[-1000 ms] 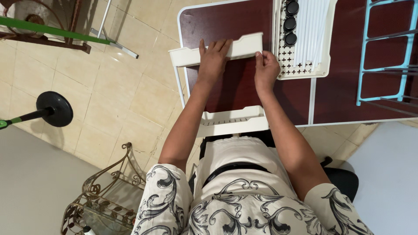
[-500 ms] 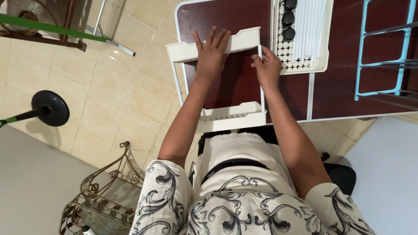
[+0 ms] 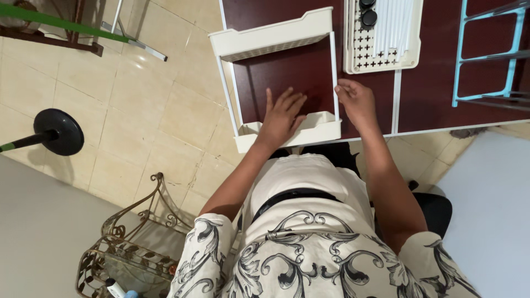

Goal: The person assembles a white plastic shelving unit on a table. They connect vertical poles to base trays, insert horizontal supports, and attach side panels and shelves. The person handles multiple components including trays, poles, and shelves, arranging them into a structured unit.

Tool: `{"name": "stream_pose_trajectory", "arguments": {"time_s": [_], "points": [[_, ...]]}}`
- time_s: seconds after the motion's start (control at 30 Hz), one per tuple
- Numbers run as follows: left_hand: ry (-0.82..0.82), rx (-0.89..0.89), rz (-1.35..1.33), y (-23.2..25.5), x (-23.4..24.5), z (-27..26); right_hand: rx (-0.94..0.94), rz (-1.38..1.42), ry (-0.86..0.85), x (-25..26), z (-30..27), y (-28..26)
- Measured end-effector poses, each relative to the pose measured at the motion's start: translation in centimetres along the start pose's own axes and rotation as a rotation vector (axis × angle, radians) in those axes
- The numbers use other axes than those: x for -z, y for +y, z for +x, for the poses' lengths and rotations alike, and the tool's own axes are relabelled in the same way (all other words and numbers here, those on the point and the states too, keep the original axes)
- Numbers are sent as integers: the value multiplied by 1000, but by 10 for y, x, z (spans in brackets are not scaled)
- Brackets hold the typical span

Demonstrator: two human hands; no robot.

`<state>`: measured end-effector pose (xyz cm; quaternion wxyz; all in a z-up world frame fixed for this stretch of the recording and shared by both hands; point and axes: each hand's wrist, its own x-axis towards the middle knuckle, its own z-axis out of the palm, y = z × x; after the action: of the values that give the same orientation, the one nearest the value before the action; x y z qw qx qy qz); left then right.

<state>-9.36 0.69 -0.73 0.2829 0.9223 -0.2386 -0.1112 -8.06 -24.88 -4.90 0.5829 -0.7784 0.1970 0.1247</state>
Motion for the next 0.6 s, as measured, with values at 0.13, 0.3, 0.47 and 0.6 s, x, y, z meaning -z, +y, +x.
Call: {"name": "stream_pose_trajectory", "arguments": {"time_s": [0.13,0.3,0.47,0.6], "points": [[-80,15,-47,12,-5,-30,60,-60,-45,13,-29,13],[-213,22,32,19,-15,-51,33,28,-68,4,-46,27],[-133,-52,151,12,-37,-58,62,17,-31,-8,-52,29],[-90,-77,122,6,-45,-61,-48,-81,13,-12,-53,24]]}}
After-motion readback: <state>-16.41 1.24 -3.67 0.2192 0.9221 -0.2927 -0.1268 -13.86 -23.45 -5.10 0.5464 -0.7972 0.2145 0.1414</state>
